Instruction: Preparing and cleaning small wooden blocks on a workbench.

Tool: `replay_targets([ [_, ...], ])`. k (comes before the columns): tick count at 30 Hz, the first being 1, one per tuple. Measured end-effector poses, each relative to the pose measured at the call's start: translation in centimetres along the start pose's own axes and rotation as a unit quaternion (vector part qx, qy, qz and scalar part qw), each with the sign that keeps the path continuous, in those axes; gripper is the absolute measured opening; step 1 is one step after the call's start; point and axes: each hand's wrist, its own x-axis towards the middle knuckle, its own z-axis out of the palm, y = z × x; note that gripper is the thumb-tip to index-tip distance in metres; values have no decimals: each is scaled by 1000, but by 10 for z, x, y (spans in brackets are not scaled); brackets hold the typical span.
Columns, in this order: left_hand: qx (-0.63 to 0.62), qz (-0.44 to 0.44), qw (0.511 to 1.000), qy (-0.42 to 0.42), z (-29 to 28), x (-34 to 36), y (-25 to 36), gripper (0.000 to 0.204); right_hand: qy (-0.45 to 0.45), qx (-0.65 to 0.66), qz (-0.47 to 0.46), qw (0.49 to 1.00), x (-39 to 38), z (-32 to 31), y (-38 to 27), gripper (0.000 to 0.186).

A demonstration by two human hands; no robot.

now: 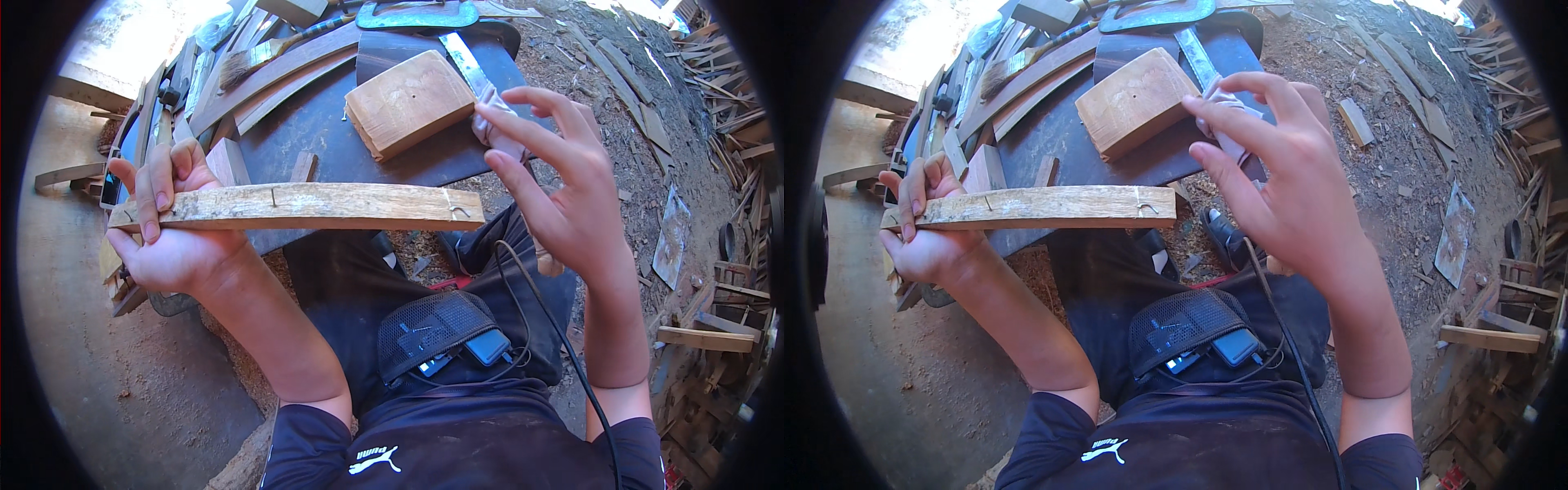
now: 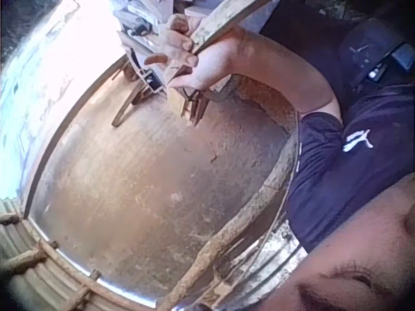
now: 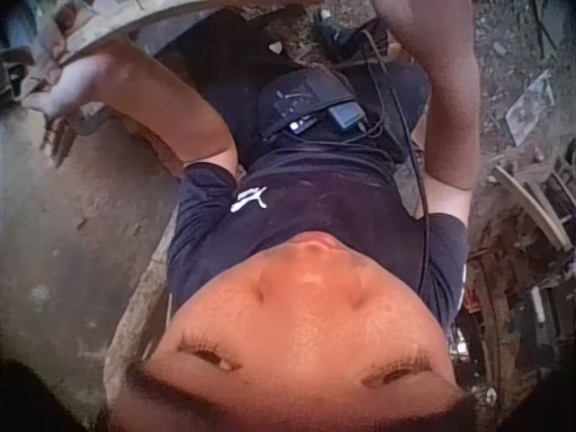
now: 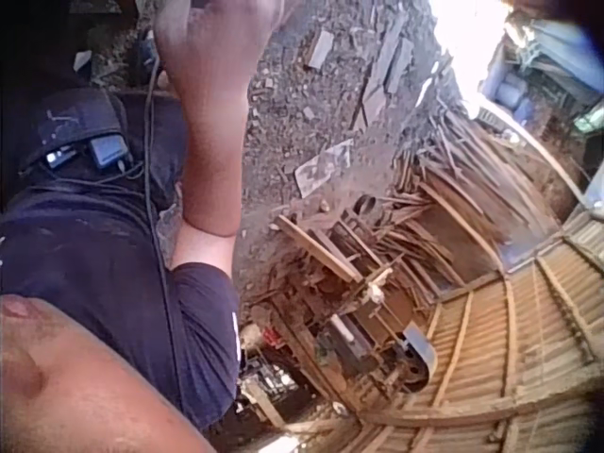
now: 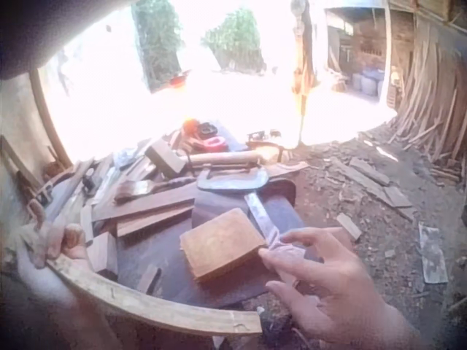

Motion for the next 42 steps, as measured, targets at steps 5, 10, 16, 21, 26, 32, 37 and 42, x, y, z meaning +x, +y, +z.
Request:
replay_targets([
  [5,23,17,999,24,5,-1,-6,62,-68,219,5,973,-4,-26,-30,35],
  [10,6,4,1000,22,2,-2,-9,62,-23,211,-1,977,-12,-18,-27,32],
  [16,5,-18,1000,1,5,-7,-10,63,-18,215,-10,976,-17,-22,-28,23],
  [21,2,-17,1000,-16,5,-11,-6,65,-26,218,27,975,-22,-22,-38,22],
  [26,-24,-60,995,-79,18,-17,2,66,-98,299,58,947,-30,-29,-38,23],
  [32,-56,-80,991,-88,33,-22,1,52,-158,363,80,915,-30,-35,-40,22],
  [37,-45,-77,991,-95,35,-23,8,47,-155,332,80,927,-32,-35,-46,21],
  [42,-31,-92,988,-118,30,-20,13,42,-137,335,110,926,-32,-32,-55,17],
])
